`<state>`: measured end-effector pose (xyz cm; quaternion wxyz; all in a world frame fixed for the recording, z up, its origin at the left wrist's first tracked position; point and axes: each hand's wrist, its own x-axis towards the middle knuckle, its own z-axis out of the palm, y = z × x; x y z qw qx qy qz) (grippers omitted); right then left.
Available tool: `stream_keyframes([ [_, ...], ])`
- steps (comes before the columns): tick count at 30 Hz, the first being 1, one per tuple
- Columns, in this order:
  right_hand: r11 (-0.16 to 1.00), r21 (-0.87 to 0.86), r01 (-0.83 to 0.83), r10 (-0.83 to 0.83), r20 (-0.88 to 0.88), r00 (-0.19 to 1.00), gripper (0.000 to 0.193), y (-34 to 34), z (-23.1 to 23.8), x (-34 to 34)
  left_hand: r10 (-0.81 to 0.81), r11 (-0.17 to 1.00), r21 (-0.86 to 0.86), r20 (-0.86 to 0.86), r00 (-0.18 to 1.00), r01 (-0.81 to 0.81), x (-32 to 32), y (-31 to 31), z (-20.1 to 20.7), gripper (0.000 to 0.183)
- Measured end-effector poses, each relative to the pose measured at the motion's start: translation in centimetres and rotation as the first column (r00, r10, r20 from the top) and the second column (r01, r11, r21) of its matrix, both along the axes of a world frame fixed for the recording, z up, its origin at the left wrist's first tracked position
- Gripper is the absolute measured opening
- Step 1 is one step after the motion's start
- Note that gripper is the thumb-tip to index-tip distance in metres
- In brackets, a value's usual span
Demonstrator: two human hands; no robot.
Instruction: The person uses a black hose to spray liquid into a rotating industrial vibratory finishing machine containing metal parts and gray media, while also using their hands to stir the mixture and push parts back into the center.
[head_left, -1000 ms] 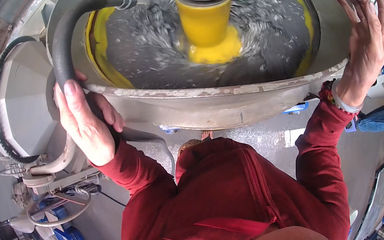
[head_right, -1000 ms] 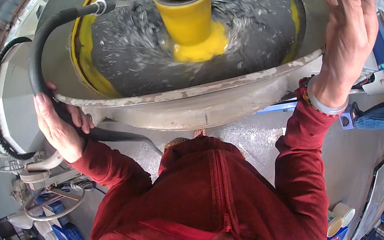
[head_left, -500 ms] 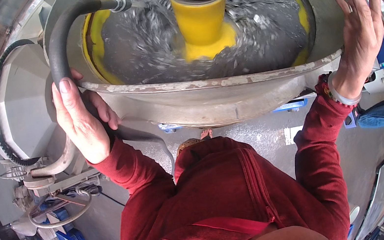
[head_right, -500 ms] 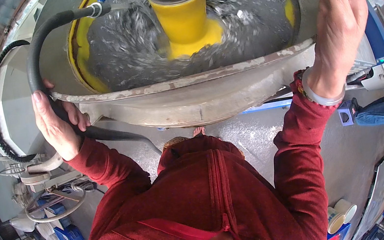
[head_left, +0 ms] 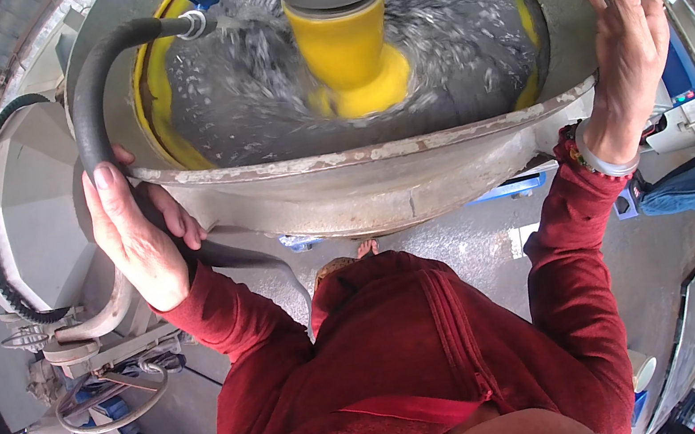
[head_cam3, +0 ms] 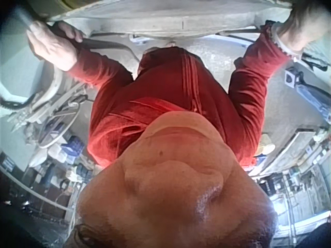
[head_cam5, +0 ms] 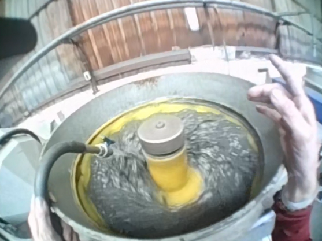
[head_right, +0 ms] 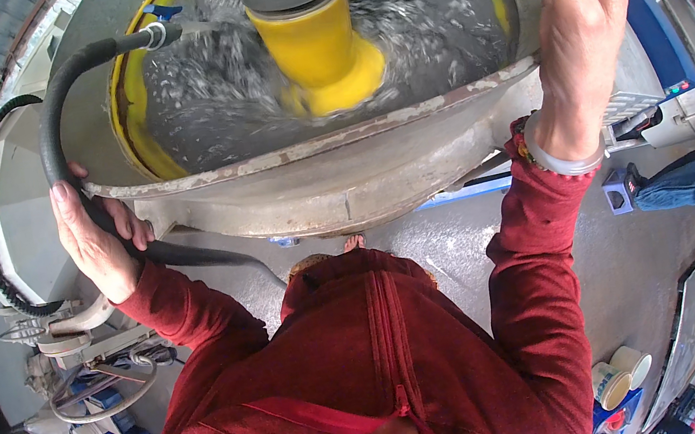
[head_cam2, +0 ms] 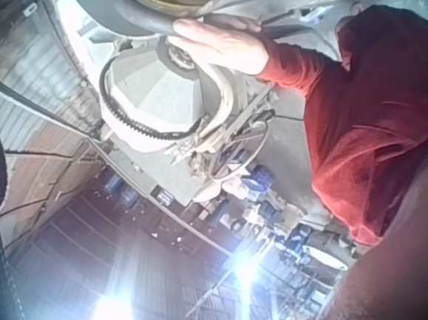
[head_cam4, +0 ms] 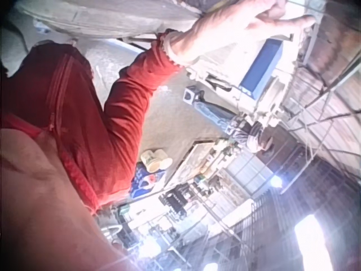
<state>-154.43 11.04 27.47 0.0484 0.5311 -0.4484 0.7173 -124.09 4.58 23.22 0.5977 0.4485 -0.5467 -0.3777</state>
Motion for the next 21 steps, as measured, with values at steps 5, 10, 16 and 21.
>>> stream_keyframes([
  [5, 1.0, -0.002, -0.023, 0.023, 0.004, 1.0, 0.054, -0.1, -0.2, -0.6, -0.007, 1.0, 0.004, -0.021, 1.0, 0.007, 0.1, 0.0, -0.1, 0.036],
  [10, 0.999, 0.035, -0.016, 0.017, -0.03, 0.999, 0.055, -0.4, -0.7, -2.8, -0.016, 1.0, -0.005, -0.024, 1.0, 0.016, 0.3, 0.0, -0.2, 0.036],
  [16, 0.994, 0.105, -0.004, 0.008, -0.036, 0.999, 0.054, -0.5, -1.2, -4.0, -0.023, 1.0, -0.017, 0.022, 0.999, 0.024, 0.0, -0.5, -0.5, 0.039],
  [21, 0.993, 0.116, -0.006, 0.012, -0.052, 0.999, 0.055, -0.5, -0.9, -3.6, -0.012, 1.0, -0.007, 0.006, 1.0, 0.012, 0.4, -0.1, -0.1, 0.037],
])
